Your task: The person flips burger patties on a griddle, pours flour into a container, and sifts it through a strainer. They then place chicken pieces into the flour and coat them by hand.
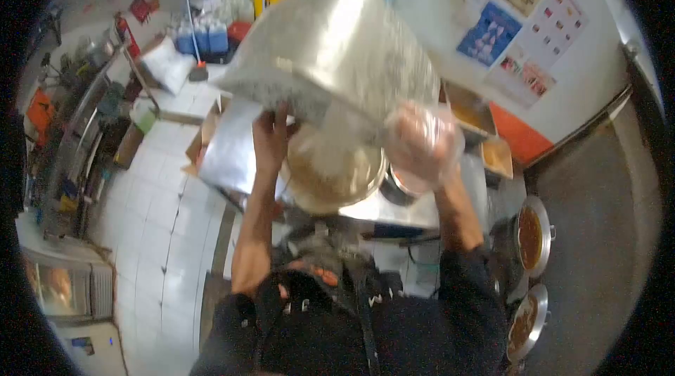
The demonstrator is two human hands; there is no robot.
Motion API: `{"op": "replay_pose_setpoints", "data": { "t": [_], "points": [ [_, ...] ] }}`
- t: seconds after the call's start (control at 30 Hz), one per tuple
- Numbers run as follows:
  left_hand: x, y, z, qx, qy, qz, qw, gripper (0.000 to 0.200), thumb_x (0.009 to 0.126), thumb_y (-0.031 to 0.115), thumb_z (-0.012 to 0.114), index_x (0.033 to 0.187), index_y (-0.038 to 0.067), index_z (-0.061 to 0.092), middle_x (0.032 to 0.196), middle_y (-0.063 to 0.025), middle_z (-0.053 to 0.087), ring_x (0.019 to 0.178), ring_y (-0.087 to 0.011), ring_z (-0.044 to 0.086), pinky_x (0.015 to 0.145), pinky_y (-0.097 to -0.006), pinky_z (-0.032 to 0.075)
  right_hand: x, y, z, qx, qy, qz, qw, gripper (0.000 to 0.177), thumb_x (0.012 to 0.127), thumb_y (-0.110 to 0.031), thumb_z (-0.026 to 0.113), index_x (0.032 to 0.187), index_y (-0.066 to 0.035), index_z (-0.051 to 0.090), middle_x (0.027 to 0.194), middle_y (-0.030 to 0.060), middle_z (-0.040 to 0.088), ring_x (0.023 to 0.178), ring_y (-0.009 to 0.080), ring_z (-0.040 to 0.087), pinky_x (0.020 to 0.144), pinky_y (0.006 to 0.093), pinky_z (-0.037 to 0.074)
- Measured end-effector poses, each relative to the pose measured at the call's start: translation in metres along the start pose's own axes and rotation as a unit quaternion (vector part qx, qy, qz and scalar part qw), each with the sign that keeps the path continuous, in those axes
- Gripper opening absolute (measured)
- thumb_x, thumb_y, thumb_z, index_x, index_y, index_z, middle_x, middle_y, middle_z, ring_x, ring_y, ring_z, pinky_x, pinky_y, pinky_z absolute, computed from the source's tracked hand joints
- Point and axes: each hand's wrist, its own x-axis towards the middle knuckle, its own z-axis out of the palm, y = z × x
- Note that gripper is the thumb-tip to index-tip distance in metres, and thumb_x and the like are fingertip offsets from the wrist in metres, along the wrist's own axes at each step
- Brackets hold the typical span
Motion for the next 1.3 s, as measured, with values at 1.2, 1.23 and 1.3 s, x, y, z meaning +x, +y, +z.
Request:
{"op": "replay_pose_setpoints", "data": {
  "t": [1.2,1.23,1.3],
  "points": [
    [0.029,0.046,0.146,0.191,-0.153,0.143,0.959,0.042,0.093,0.025,0.068,0.12,-0.005,0.06,0.118,-0.0229,0.066,0.105,-0.0293,0.067,0.091,-0.0377,0.051,-0.173,0.132,-0.082,0.099,0.398,0.63,0.66,0.031,0.086,0.007,0.064,0.115,0.0,0.055,0.097,0.0078,0.061,0.087,0.0173,0.06,0.078,0.0318,0.052],
    [0.024,0.041,0.161,0.219,-0.17,0.16,0.947,0.039,0.092,0.022,0.069,0.119,-0.005,0.061,0.117,-0.0236,0.067,0.106,-0.0305,0.067,0.093,-0.0386,0.05,-0.21,0.147,-0.09,0.053,0.363,0.643,0.672,0.034,0.088,0.006,0.062,0.121,0.001,0.052,0.101,0.0105,0.061,0.089,0.0201,0.062,0.08,0.0332,0.053],
    [0.011,0.026,0.193,0.245,-0.177,0.156,0.94,0.035,0.092,0.017,0.069,0.121,-0.001,0.062,0.113,-0.0146,0.068,0.103,-0.0202,0.064,0.092,-0.0324,0.049,-0.264,0.162,-0.104,0.102,0.421,0.626,0.649,0.044,0.087,0.002,0.059,0.129,0.002,0.047,0.109,0.0157,0.061,0.091,0.0249,0.063,0.082,0.0345,0.054]
  ]
}}
